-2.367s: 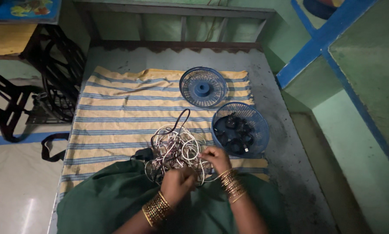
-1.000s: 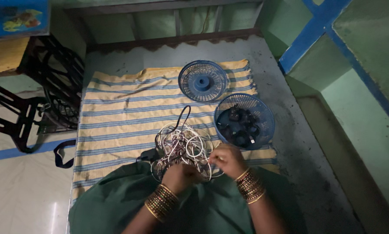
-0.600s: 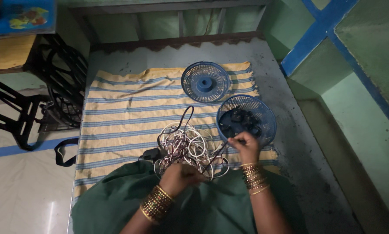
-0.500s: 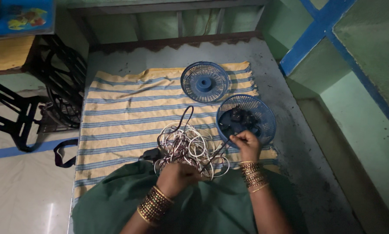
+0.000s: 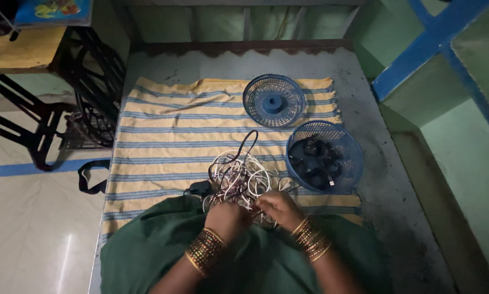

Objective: The person sits on a bed and assembles small black electronic components by attaching white wires to them. They repeatedly pick up components, connect wires, and place the finished units into a blue basket.

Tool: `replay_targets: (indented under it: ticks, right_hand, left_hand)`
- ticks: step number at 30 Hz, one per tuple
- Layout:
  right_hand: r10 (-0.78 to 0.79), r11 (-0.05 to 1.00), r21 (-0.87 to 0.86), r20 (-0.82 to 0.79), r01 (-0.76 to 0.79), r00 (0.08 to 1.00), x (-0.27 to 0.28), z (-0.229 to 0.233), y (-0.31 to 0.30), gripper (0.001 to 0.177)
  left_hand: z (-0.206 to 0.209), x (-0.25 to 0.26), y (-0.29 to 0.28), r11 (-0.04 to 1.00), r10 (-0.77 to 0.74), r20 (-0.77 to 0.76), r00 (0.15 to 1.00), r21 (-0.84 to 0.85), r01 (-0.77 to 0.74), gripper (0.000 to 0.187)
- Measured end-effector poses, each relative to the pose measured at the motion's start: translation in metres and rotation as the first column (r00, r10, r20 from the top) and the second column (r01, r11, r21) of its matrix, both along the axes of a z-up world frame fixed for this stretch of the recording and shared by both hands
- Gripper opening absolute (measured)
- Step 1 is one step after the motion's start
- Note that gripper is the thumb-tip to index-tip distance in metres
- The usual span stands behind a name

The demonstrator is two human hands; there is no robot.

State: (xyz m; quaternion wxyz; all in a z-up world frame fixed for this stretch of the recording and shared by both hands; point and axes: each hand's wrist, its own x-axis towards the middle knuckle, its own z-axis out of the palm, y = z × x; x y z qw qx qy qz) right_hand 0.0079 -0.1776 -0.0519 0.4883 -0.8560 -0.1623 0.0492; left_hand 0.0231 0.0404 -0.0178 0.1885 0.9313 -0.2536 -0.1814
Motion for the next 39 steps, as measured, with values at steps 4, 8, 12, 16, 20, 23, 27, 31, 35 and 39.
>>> replay_targets:
  ticks: [4,8,12,16,20,23,27,31,35,39]
  right_hand:
    - [0.124,0.990,-0.066,0.029,-0.122,0.992,-0.009,-0.017,0.007,0.013]
    - [0.086,0.967,-0.226,-0.154,-0.120,0.984,-0.013,-0.026,0.000,0.010]
    - [0.197,0.922,-0.365,0.152,-0.130,0.969,-0.017,-0.022,-0.004,0.009]
    - [0.238,0.899,-0.422,0.243,-0.118,0.941,-0.018,0.007,-0.004,0.005]
    - [0.090,0.917,-0.395,0.347,0.058,0.933,-0.018,0.033,-0.010,0.009]
    - [-0.031,0.913,-0.333,0.521,0.237,0.853,-0.018,0.047,-0.029,0.011]
    - [-0.158,0.853,-0.256,0.704,0.455,0.692,-0.020,0.055,-0.060,0.015]
    - [-0.395,0.729,-0.138,0.715,0.670,0.577,-0.027,0.053,-0.093,0.014]
    - [-0.542,0.505,-0.004,0.777,0.863,0.321,-0.040,0.049,-0.133,0.015]
    - [-0.795,0.488,0.229,0.514,0.842,0.321,-0.040,0.027,-0.157,0.014]
  left_hand:
    - [-0.008,-0.005,-0.007,0.990,-0.099,0.090,0.991,0.109,0.089,0.011]
    - [-0.019,-0.002,-0.013,0.976,-0.153,0.023,0.988,0.160,0.148,0.016]
    - [-0.024,0.002,-0.017,0.981,-0.165,-0.087,0.983,0.086,0.172,0.017]
    - [-0.008,0.011,-0.020,0.977,-0.195,-0.147,0.970,0.053,0.204,0.020]
    - [0.009,0.018,-0.016,0.993,-0.112,-0.249,0.962,-0.056,0.101,0.019]
    - [0.005,0.024,-0.010,0.991,-0.078,-0.176,0.981,-0.124,0.056,0.018]
    - [-0.001,0.034,0.000,0.963,-0.119,-0.095,0.988,-0.254,0.091,0.016]
    - [0.013,0.038,0.005,0.952,-0.078,-0.068,0.995,-0.303,0.054,0.013]
    - [0.028,0.038,0.014,0.954,-0.066,0.018,0.998,-0.291,0.069,0.009]
    - [0.021,0.042,0.018,0.939,-0.071,0.006,0.997,-0.336,0.069,0.009]
